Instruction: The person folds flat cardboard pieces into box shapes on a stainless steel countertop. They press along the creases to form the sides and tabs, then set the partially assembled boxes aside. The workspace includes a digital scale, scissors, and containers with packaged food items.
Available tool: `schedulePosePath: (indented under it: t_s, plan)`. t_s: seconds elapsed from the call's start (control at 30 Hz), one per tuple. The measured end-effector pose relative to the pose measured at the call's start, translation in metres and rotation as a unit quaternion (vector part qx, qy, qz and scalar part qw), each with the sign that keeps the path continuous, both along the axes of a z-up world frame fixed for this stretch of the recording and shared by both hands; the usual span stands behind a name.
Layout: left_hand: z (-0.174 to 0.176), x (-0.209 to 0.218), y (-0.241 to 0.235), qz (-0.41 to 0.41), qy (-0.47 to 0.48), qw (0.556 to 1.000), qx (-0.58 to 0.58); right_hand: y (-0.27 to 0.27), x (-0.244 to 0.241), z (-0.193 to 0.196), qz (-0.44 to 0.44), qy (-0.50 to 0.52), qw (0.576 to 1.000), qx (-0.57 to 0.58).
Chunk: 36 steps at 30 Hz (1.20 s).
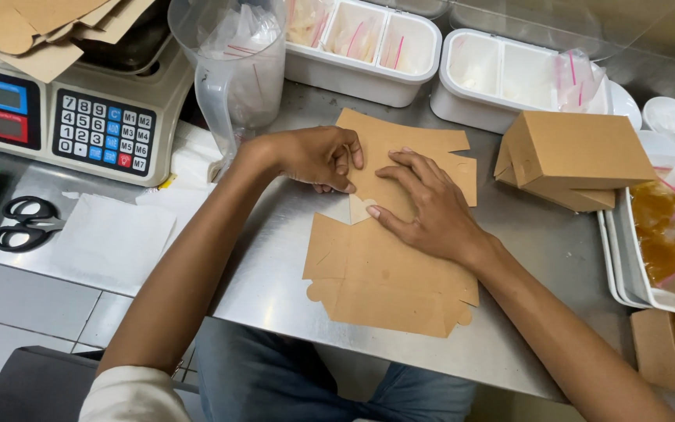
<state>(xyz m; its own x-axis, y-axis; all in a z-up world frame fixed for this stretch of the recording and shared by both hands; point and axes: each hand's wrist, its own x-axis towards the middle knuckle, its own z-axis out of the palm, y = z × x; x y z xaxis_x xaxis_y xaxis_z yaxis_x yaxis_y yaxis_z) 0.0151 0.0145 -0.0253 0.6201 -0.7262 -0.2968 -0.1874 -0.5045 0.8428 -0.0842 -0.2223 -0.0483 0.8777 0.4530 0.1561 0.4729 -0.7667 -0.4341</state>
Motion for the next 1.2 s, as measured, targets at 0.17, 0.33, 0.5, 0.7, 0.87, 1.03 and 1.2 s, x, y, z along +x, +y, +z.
schedulePosePath:
  t_s: [0.17, 0.33, 0.5, 0.7, 0.87, 1.03, 1.2]
  plan:
    - [-0.006, -0.001, -0.004, 0.006, -0.009, 1.0, -0.005, -0.001, 0.0, -0.001, 0.0, 0.005, 1.0, 0.005]
    - [-0.003, -0.002, -0.007, 0.002, -0.025, 0.999, 0.02, -0.002, 0.002, -0.005, 0.0, 0.003, 1.0, 0.005]
    - [-0.006, -0.002, -0.009, -0.008, -0.057, 0.997, 0.046, -0.001, 0.001, -0.005, 0.0, -0.002, 1.0, 0.005]
    - [-0.001, -0.005, -0.01, -0.018, -0.083, 0.994, 0.071, 0.0, 0.002, -0.006, -0.005, -0.006, 1.0, 0.013]
    - [0.009, -0.013, -0.012, -0.03, -0.093, 0.991, 0.088, 0.0, 0.001, -0.004, -0.005, -0.004, 1.0, 0.013]
    - [0.008, -0.013, -0.012, -0.041, -0.106, 0.988, 0.102, 0.001, 0.0, -0.004, -0.007, -0.008, 1.0, 0.007]
    - [0.019, -0.016, -0.01, -0.054, -0.091, 0.99, 0.093, 0.0, 0.003, -0.007, 0.001, -0.012, 1.0, 0.007]
